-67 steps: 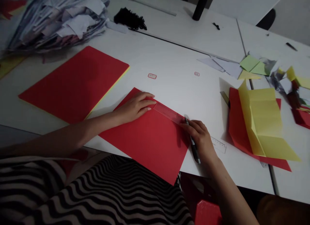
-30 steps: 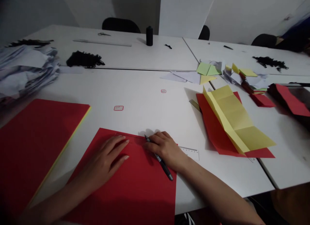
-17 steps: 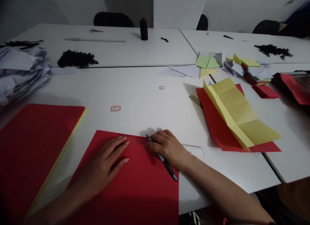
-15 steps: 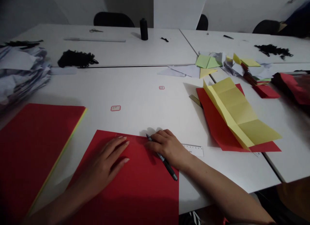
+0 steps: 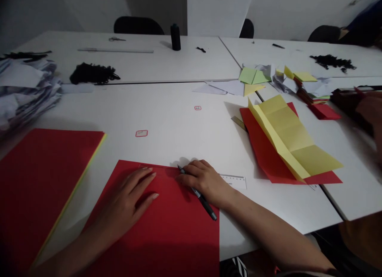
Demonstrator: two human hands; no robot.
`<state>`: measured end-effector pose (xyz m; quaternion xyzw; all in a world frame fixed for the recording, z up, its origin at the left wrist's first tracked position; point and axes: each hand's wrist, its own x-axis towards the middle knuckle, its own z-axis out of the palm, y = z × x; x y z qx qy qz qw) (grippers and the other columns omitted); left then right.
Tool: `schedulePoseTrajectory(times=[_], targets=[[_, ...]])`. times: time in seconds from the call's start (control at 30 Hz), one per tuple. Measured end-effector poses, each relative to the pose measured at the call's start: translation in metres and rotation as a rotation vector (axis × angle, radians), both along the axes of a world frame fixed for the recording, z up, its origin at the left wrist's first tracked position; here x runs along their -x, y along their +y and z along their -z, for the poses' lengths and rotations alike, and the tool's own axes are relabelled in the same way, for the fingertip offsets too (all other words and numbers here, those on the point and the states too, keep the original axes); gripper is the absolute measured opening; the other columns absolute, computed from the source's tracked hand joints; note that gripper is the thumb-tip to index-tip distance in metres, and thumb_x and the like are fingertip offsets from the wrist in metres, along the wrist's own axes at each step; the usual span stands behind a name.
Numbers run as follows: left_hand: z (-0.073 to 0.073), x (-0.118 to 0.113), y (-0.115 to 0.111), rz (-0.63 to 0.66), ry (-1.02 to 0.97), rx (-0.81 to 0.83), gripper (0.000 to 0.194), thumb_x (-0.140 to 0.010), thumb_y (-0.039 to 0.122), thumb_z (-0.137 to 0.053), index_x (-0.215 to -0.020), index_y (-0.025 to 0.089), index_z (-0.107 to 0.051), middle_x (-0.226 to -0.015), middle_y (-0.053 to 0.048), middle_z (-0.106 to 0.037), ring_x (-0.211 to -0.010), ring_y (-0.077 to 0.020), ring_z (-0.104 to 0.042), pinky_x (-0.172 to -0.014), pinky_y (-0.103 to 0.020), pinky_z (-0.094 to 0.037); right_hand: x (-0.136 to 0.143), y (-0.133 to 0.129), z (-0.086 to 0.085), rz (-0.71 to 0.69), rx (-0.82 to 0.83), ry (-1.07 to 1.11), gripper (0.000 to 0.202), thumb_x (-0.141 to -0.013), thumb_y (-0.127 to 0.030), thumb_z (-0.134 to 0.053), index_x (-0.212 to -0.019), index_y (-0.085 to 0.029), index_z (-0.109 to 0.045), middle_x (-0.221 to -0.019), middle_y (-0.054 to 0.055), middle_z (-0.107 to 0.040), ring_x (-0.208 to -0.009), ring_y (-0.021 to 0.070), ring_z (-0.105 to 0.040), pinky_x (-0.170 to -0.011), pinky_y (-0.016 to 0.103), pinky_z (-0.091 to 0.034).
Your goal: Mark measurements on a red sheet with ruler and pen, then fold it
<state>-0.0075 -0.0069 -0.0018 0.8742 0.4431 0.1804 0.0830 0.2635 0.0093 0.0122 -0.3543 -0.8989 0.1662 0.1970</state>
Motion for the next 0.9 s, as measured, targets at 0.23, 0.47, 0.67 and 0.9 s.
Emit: schedulePoseTrajectory(times=[0.23,0.47,0.67,0.9], targets=[[0.001,0.002,0.003,0.023,-0.002,-0.035,0.04,-0.095,0.033,-0.05,-0.133,0.021,-0.043,-0.133,-0.011,-0.048,-0.122,-0.0291,-0.048,-0.1,-0.05,-0.047,-0.029,0.016,-0.017,0.302,-0.15,0.248,0.021,-0.095,-0.023,-0.05,-0.11,-0.025,-0.064,-0.097,0.005,-0.069,-0.086,0.0178,-0.064,-0.077,0.035,-0.051],[0.001,0.002,0.005,0.052,-0.034,-0.04,0.039,-0.095,0.033,-0.048,-0.132,0.022,-0.045,-0.13,-0.011,-0.05,-0.118,-0.03,-0.051,-0.096,-0.051,-0.048,-0.046,0.029,-0.018,0.598,-0.139,0.38,0.019,-0.092,-0.031,-0.053,-0.099,-0.022,-0.067,-0.091,0.003,-0.073,-0.085,0.0169,-0.069,-0.075,0.031,-0.054],[0.002,0.003,0.006,0.054,-0.035,-0.024,0.04,-0.095,0.034,-0.048,-0.133,0.024,-0.043,-0.131,-0.01,-0.049,-0.119,-0.0293,-0.05,-0.098,-0.05,-0.047,-0.041,0.029,-0.02,0.597,-0.098,0.337,0.018,-0.092,-0.029,-0.052,-0.099,-0.021,-0.067,-0.089,0.004,-0.073,-0.081,0.0156,-0.069,-0.072,0.029,-0.054],[0.0,-0.001,0.007,0.067,-0.013,-0.069,0.04,-0.095,0.034,-0.049,-0.132,0.02,-0.044,-0.131,-0.012,-0.049,-0.12,-0.0305,-0.049,-0.096,-0.051,-0.049,-0.039,0.026,-0.013,0.39,-0.032,0.327,0.02,-0.095,-0.028,-0.051,-0.106,-0.02,-0.065,-0.086,0.003,-0.072,-0.077,0.0137,-0.067,-0.07,0.029,-0.052]])
